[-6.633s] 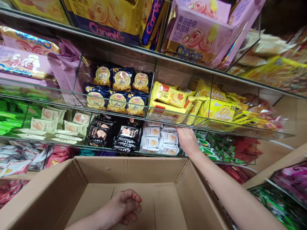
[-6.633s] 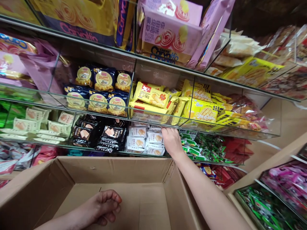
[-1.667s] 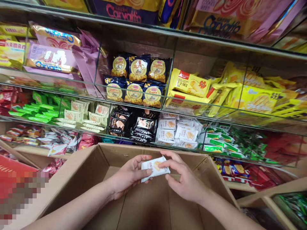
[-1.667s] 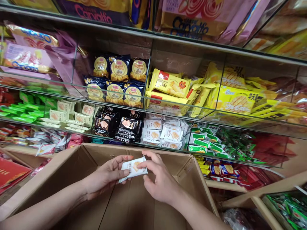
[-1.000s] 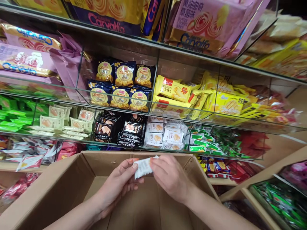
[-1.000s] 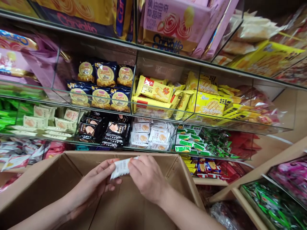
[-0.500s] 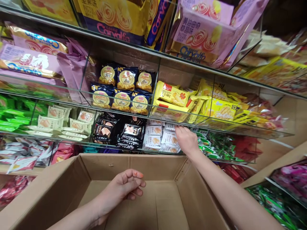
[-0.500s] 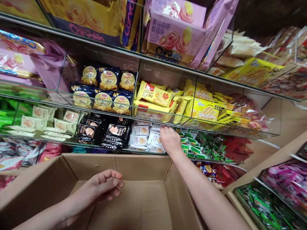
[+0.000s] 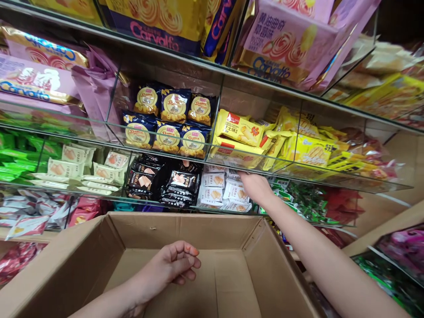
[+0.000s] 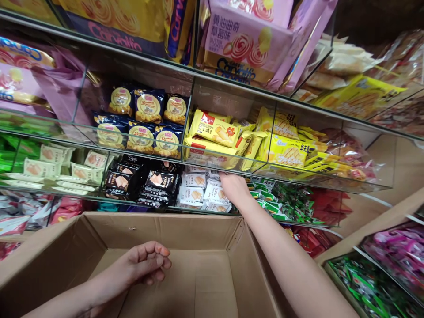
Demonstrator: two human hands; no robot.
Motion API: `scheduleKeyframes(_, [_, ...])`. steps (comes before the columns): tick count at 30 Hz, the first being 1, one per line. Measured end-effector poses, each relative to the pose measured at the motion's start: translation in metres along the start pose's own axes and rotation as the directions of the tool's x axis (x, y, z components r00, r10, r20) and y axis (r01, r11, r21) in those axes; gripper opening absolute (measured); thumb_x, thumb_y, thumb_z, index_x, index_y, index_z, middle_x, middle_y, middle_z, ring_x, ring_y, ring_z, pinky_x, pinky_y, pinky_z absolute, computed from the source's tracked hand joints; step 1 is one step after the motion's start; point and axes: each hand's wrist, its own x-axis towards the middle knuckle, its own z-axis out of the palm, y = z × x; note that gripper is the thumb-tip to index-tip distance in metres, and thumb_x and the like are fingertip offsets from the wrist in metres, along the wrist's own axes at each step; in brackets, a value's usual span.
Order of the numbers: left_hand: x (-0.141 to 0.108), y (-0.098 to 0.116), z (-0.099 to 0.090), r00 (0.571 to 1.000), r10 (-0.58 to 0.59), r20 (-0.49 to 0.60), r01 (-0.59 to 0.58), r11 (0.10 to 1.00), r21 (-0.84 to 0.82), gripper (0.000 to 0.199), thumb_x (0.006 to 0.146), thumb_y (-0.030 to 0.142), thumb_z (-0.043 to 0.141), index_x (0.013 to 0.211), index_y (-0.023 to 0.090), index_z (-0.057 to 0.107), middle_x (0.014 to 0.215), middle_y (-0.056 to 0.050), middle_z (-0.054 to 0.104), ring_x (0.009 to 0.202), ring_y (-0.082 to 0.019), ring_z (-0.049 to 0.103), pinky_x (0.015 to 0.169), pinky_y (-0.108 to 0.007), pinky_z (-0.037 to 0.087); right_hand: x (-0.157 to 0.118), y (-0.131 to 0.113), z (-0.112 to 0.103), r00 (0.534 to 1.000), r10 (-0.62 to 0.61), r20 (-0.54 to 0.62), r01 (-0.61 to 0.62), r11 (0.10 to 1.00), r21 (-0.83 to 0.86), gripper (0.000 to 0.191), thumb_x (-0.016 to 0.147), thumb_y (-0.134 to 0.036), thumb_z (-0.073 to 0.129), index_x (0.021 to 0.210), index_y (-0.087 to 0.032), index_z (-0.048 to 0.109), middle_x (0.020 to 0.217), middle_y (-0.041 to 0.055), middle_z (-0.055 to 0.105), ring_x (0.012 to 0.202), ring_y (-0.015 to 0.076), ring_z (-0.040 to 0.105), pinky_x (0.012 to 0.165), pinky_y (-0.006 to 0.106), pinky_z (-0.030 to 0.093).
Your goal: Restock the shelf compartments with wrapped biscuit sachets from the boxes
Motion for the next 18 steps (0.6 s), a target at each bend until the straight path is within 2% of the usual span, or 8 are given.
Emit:
scheduleKeyframes(6, [0.001, -0.004, -0.002, 0.999, -0.016, 0.032, 0.016, 1.000, 0.023, 0.025, 0.071, 0.033, 0.058, 0.086, 0.015, 0.048, 0.084, -0.003, 0.058, 0.066, -0.009, 0.053, 0.057, -0.020, 0.033, -0.001, 0.001, -0.007, 0.993, 0.011, 0.116, -0.018, 0.998, 0.061, 0.037, 0.073, -0.010, 0.037, 0.108, -0.020, 0.046, 0.091, 0.0099, 0.062, 0.081, 0.0222, 0.058, 0.064, 0.029, 0.042])
scheduleKeyframes(9, [0.001, -0.005, -0.002, 0.999, -0.024, 0.027, 0.023, 0.999, 0.035, 0.025, 0.071, 0.033, 0.058, 0.086, 0.015, 0.048, 0.084, -0.002, 0.058, 0.066, -0.009, 0.053, 0.057, -0.019, 0.033, -0.004, 0.001, -0.007, 0.996, 0.025, 0.091, -0.033, 0.996, 0.088, 0.043, 0.075, -0.010, 0.035, 0.116, -0.021, 0.042, 0.097, 0.0101, 0.060, 0.087, 0.0224, 0.056, 0.068, 0.030, 0.042])
scheduleKeyframes(13, [0.001, -0.006, -0.001, 0.999, -0.043, 0.020, 0.042, 0.997, 0.064, 0.025, 0.071, 0.032, 0.058, 0.086, 0.015, 0.047, 0.083, -0.002, 0.057, 0.065, -0.008, 0.053, 0.057, -0.019, 0.032, -0.012, 0.002, -0.003, 0.999, 0.043, 0.001, -0.043, 0.989, 0.140, 0.046, 0.074, -0.007, 0.034, 0.117, -0.018, 0.043, 0.105, 0.0106, 0.056, 0.093, 0.0228, 0.052, 0.075, 0.032, 0.042])
scheduleKeyframes(15, [0.001, -0.007, 0.000, 0.999, -0.044, 0.022, 0.043, 0.996, 0.075, 0.025, 0.071, 0.032, 0.057, 0.086, 0.015, 0.047, 0.083, -0.003, 0.057, 0.065, -0.008, 0.053, 0.058, -0.020, 0.033, -0.020, 0.001, -0.001, 0.995, 0.030, -0.098, -0.012, 0.983, 0.183, 0.042, 0.075, -0.007, 0.034, 0.113, -0.016, 0.047, 0.107, 0.0113, 0.054, 0.098, 0.0233, 0.048, 0.078, 0.034, 0.041])
scheduleKeyframes(18, [0.002, -0.008, 0.000, 0.999, -0.048, 0.024, 0.046, 0.995, 0.084, 0.025, 0.071, 0.032, 0.057, 0.086, 0.014, 0.047, 0.083, -0.003, 0.058, 0.065, -0.008, 0.053, 0.058, -0.020, 0.033, -0.038, -0.003, 0.002, 0.958, -0.095, -0.272, 0.174, 0.944, 0.281, 0.029, 0.080, -0.017, 0.037, 0.105, -0.014, 0.053, 0.109, 0.0123, 0.052, 0.104, 0.0238, 0.043, 0.084, 0.037, 0.038])
